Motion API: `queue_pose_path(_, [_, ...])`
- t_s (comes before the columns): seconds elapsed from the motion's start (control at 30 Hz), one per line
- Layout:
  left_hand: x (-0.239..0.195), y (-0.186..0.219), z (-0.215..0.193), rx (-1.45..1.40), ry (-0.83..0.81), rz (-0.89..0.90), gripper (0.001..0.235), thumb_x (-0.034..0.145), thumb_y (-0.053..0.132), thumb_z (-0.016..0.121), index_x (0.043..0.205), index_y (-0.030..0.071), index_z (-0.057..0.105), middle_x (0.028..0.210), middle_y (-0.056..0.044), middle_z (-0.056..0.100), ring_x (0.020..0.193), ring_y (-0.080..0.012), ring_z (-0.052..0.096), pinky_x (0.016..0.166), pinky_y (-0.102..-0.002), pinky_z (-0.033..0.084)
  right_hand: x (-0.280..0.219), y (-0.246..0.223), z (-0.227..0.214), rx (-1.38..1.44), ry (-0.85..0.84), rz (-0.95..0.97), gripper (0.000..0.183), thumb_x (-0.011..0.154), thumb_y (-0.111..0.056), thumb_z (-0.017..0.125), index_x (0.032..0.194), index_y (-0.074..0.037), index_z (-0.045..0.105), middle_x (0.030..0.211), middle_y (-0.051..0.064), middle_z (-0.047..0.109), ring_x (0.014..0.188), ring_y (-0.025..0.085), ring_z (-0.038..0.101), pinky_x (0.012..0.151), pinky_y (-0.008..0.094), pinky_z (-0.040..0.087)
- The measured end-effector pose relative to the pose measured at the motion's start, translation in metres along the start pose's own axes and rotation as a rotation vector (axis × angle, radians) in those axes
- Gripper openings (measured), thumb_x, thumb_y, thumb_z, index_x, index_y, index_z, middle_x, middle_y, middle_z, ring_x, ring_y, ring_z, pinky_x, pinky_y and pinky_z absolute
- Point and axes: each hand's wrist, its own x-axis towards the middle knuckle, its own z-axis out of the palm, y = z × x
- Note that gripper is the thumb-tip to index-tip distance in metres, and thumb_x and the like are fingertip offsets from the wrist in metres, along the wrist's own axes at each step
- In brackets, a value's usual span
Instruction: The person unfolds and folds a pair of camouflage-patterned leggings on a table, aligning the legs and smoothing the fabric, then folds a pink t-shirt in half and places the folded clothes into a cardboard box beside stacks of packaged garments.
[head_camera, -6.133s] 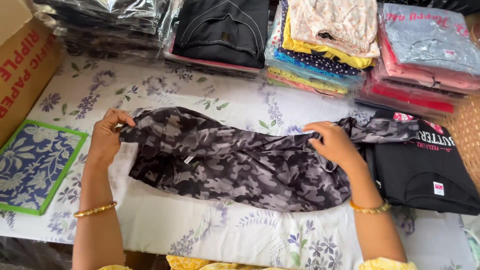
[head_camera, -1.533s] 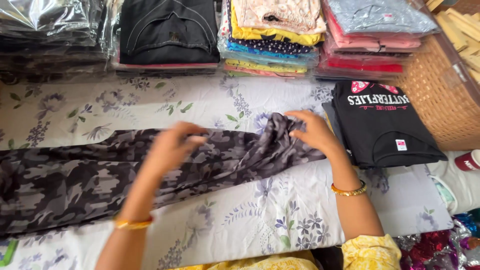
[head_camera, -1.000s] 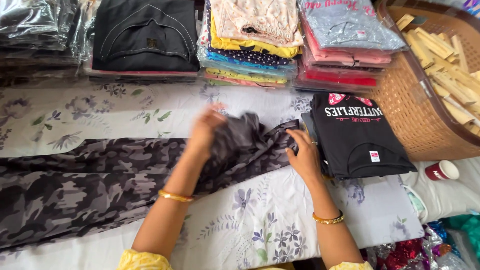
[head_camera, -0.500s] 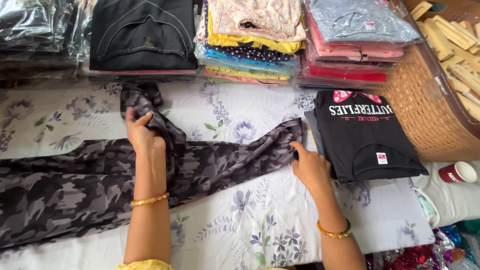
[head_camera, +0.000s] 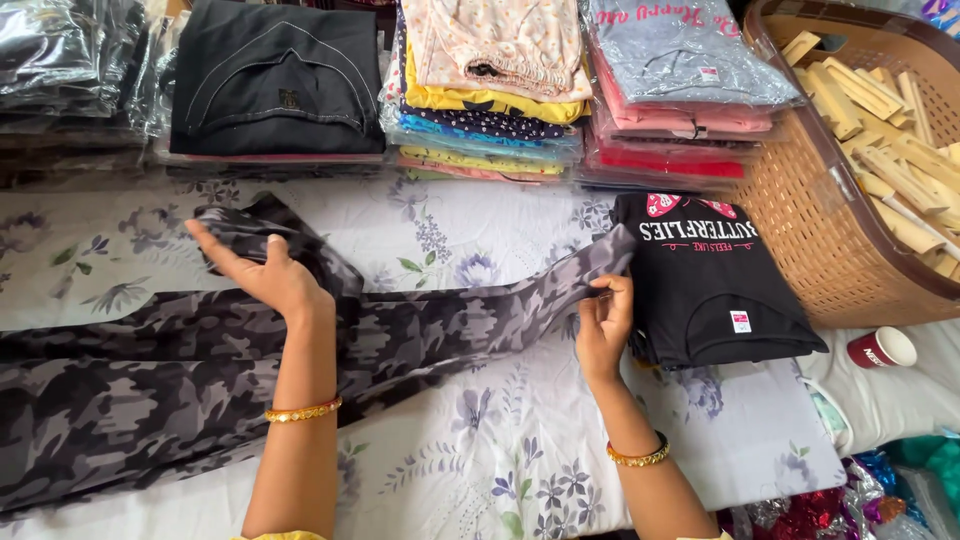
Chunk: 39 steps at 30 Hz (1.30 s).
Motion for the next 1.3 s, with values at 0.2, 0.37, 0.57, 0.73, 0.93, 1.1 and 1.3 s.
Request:
queue_pose_path(0.2, [-0.065,0.012,0.037,0.153,-0.244,0.284,0.094,0.083,-0.021,0.040,0.170,0.010,0.020,0.178,-0.009,0.023,0.166,-0.0248,0.025,0.137,-0.035,0.018,-0.002,0.004,0.007,0.036,-0.032,0.056,0.029,0.101,0.009,0.061,0.127,-0.004,0.058,0.112,0.000,0.057,0.089,0.006,0.049,0.080,0.019,0.043])
queue_pose_path(0.37, [-0.162,0.031,0.063,0.819,-1.622,0.265,0.060,0.079,-0.001,0.061,0.134,0.026,0.064,0.159,-0.011,0.041,0.113,-0.0320,0.066,0.087,-0.044,0.056,0.013,-0.025,0.010,0.593,0.015,0.290,0.075,0.077,0.015,0.052,0.147,-0.010,0.041,0.142,0.004,0.052,0.116,0.012,0.056,0.095,0.026,0.049])
queue_pose_path(0.57, [-0.165,0.012,0.055,0.811,-1.650,0.335,0.066,0.074,-0.005,0.058,0.133,0.024,0.066,0.159,0.001,0.049,0.106,-0.0287,0.070,0.083,-0.041,0.056,0.011,-0.010,-0.001,0.622,0.107,0.320,0.075,0.082,0.018,0.056,0.151,-0.006,0.040,0.139,0.009,0.053,0.125,0.017,0.053,0.108,0.031,0.043])
queue_pose_path(0.73, [-0.124,0.027,0.046,0.942,-1.765,0.267,0.057,0.076,0.000,0.062,0.124,0.029,0.073,0.142,0.001,0.060,0.110,-0.0289,0.067,0.089,-0.042,0.054,0.015,0.009,-0.015,0.580,0.138,0.264,0.061,0.086,0.018,0.063,0.141,-0.004,0.047,0.126,0.005,0.058,0.115,0.013,0.056,0.102,0.029,0.046])
queue_pose_path(0.93, [-0.125,0.051,0.078,0.776,-1.620,0.272,0.026,0.084,0.024,0.076,0.109,0.018,0.075,0.118,-0.004,0.069,0.114,-0.0293,0.063,0.096,-0.041,0.051,0.020,-0.010,-0.009,0.514,0.132,0.329,0.047,0.089,0.013,0.065,0.134,0.000,0.059,0.113,0.004,0.065,0.101,0.010,0.062,0.093,0.025,0.050])
queue_pose_path(1.1, [-0.167,-0.031,0.133,0.369,-1.231,0.235,0.053,0.085,0.028,0.080,0.132,0.010,0.062,0.129,-0.016,0.063,0.122,-0.0366,0.061,0.102,-0.043,0.050,0.015,-0.005,-0.006,0.469,0.125,0.344,0.040,0.090,0.009,0.066,0.127,-0.004,0.060,0.110,0.003,0.066,0.096,0.008,0.063,0.084,0.023,0.051])
queue_pose_path(1.3, [-0.182,-0.100,0.164,0.699,-1.079,-0.186,0.090,0.072,0.034,0.089,0.145,0.010,0.043,0.129,-0.028,0.054,0.114,-0.0428,0.061,0.096,-0.046,0.050,0.021,0.005,-0.012,0.340,0.162,0.253,0.026,0.093,0.005,0.072,0.111,-0.008,0.058,0.096,-0.001,0.063,0.077,0.003,0.056,0.062,0.020,0.045])
